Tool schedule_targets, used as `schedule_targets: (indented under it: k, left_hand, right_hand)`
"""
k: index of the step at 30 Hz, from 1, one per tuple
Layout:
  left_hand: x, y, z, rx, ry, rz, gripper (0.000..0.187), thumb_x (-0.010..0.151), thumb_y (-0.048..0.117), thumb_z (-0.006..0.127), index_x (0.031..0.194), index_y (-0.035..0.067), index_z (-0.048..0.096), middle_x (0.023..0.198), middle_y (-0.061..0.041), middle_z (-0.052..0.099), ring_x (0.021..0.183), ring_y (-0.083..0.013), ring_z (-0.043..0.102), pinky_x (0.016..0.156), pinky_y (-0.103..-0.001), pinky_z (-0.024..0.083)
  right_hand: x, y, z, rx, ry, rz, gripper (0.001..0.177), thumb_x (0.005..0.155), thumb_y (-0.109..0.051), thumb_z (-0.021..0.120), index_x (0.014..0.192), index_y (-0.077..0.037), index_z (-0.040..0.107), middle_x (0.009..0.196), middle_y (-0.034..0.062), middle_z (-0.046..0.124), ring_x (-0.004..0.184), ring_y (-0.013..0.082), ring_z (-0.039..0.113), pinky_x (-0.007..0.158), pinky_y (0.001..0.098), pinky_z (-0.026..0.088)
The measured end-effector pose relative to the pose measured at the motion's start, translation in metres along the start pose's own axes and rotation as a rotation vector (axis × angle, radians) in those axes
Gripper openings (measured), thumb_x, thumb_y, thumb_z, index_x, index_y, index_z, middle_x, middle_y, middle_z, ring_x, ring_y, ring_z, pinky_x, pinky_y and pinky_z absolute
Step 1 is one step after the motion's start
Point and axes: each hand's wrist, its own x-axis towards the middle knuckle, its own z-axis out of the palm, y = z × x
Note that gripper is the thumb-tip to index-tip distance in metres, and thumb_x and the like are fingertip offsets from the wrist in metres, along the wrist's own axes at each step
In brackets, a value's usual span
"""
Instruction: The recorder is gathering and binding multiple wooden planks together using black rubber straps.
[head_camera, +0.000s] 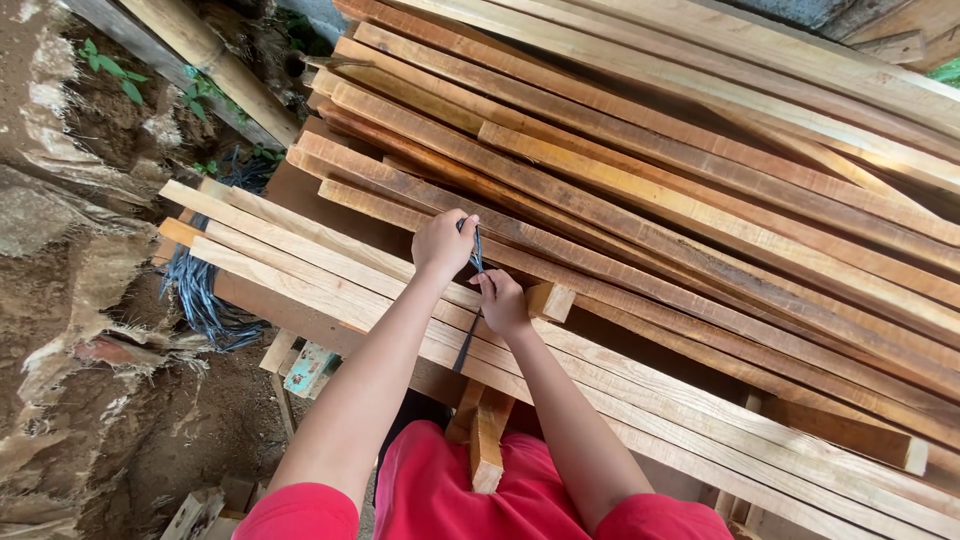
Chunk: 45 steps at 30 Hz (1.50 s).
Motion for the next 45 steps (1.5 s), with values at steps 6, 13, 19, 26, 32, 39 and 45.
schedule_targets:
  k: [6,13,19,26,32,39,45]
  left_hand:
    - [-0.028,0.006,0.006,-0.328,-0.028,-0.005,0.036,0.098,0.053,0.055,0.118,0.027,0.071,0.117,-0.006,0.075,0.117,-0.031,0.066,0.1,-0.047,0.053]
    - [-0.084,-0.038,0.028,-0.924,0.081,-0.337,0.05,0.104,0.039,0.05,0.135,0.003,0.063,0.118,-0.024,0.07,0.117,-0.028,0.064,0.091,-0.034,0.058]
    - [-0.061,-0.041,0.068,-0.384,0.111,0.174,0.037,0.094,0.0,0.043,0.117,0.005,0.073,0.118,-0.017,0.072,0.112,-0.0384,0.067,0.096,-0.046,0.056]
    - [-0.041,-0.048,0.085,-0.443,0.023,-0.004,0.026,0.092,0.03,0.071,0.115,0.02,0.079,0.109,-0.006,0.077,0.111,-0.0283,0.07,0.095,-0.04,0.057]
    - [-0.046,-0.04,0.076,-0.667,0.124,-0.172,0.022,0.096,0.029,0.069,0.11,0.013,0.077,0.091,-0.007,0.079,0.1,-0.0269,0.074,0.091,-0.04,0.058]
    - [-0.071,-0.049,0.072,-0.781,0.094,-0.159,0.022,0.105,0.029,0.056,0.1,0.017,0.073,0.066,-0.001,0.07,0.069,-0.0157,0.069,0.07,-0.03,0.055]
    - [-0.087,-0.053,0.075,-0.694,0.081,-0.155,0.022,0.105,0.033,0.055,0.105,0.021,0.074,0.077,-0.005,0.075,0.087,-0.0262,0.074,0.081,-0.041,0.056]
  right_hand:
    - [0.011,0.019,0.007,-0.007,-0.104,0.35,0.027,0.104,-0.021,0.054,0.092,-0.017,0.078,0.068,0.0111,0.067,0.069,0.0309,0.067,0.068,0.0387,0.052]
    - [0.014,0.011,0.005,0.094,-0.121,0.452,0.027,0.103,-0.02,0.053,0.092,-0.017,0.077,0.058,0.0015,0.06,0.059,0.0161,0.059,0.062,0.0296,0.048]
    - [0.014,-0.004,-0.003,0.145,-0.195,0.409,0.028,0.105,-0.02,0.052,0.091,-0.01,0.074,0.061,0.0052,0.063,0.063,0.0124,0.059,0.058,0.0259,0.051]
    - [0.007,0.016,0.0,0.195,-0.225,0.395,0.035,0.1,-0.029,0.062,0.07,-0.012,0.068,0.057,0.0069,0.065,0.063,0.0196,0.064,0.066,0.0367,0.051]
    - [0.012,0.016,0.011,0.17,-0.11,0.329,0.021,0.096,-0.003,0.058,0.104,-0.006,0.077,0.082,0.0127,0.076,0.073,0.0212,0.07,0.069,0.0333,0.056]
    - [0.018,-0.02,0.0,0.147,-0.05,0.47,0.018,0.094,-0.005,0.064,0.111,-0.001,0.065,0.087,0.0135,0.078,0.073,0.0168,0.075,0.068,0.0293,0.061]
    - [0.019,0.008,0.003,-0.311,-0.199,0.521,0.037,0.091,-0.044,0.075,0.112,-0.014,0.075,0.091,0.0054,0.079,0.095,0.0234,0.076,0.076,0.0392,0.064]
